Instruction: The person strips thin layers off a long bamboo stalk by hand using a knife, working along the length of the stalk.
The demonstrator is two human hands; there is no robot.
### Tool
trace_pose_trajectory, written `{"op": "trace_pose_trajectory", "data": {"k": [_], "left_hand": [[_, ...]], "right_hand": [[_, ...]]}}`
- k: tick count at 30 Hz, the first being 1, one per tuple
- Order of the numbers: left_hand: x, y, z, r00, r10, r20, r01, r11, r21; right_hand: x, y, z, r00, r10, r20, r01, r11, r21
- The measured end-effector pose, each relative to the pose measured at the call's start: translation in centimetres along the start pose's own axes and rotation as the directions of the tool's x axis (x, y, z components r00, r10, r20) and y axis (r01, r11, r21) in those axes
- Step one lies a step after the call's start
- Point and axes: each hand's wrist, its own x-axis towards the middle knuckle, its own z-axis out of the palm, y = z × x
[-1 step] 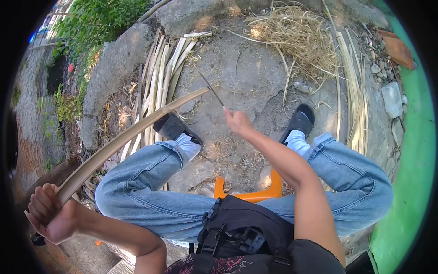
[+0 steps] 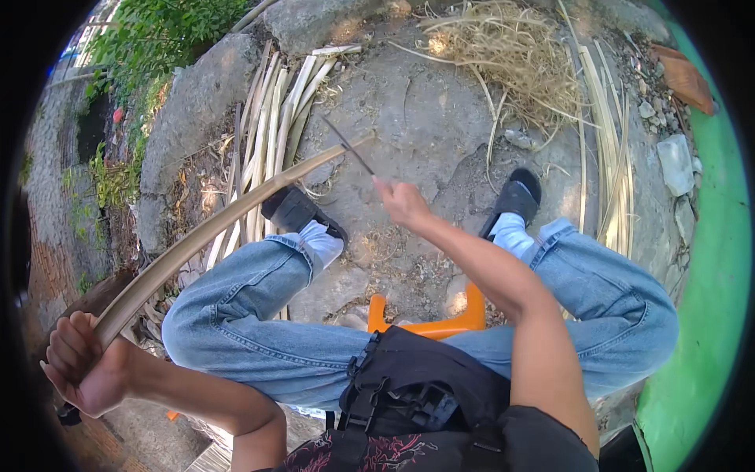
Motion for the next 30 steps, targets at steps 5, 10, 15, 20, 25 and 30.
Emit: {"op": "trace_pose_trajectory", "data": {"k": [5, 10, 15, 20, 25, 30], "left_hand": [[-0.1, 0.4, 0.3, 0.998, -0.048, 0.046, 0.05, 0.997, -0.052], [-0.3, -0.2, 0.4, 0.997, -0.062, 0.055, 0.067, 0.993, -0.093], [-0.2, 0.3, 0.6, 0.999, -0.044, 0.029, 0.046, 0.997, -0.055], [-0.3, -0.5, 1.2, 0.999, -0.028, 0.037, 0.03, 0.997, -0.067], [-0.1, 0.4, 0.7, 0.999, -0.017, 0.047, 0.019, 0.999, -0.03], [-0.3, -1.0, 1.8, 0.998, -0.021, -0.061, 0.021, 1.0, 0.0]], "right_hand": [[-3.1, -1.6, -1.0, 0.923, -0.381, 0.05, 0.377, 0.924, 0.069], [0.2, 3.0, 0.5, 0.991, 0.109, -0.073, -0.109, 0.994, 0.015], [-2.3, -0.1, -0.3, 0.996, -0.036, 0.083, 0.04, 0.998, -0.051], [1.2, 1.7, 0.1, 0.984, 0.16, -0.083, -0.17, 0.976, -0.136], [-1.4, -2.4, 0.5, 0.997, -0.08, 0.011, 0.08, 0.99, -0.12], [1.6, 5.8, 1.3, 0.972, 0.175, -0.158, -0.201, 0.965, -0.17]]}}
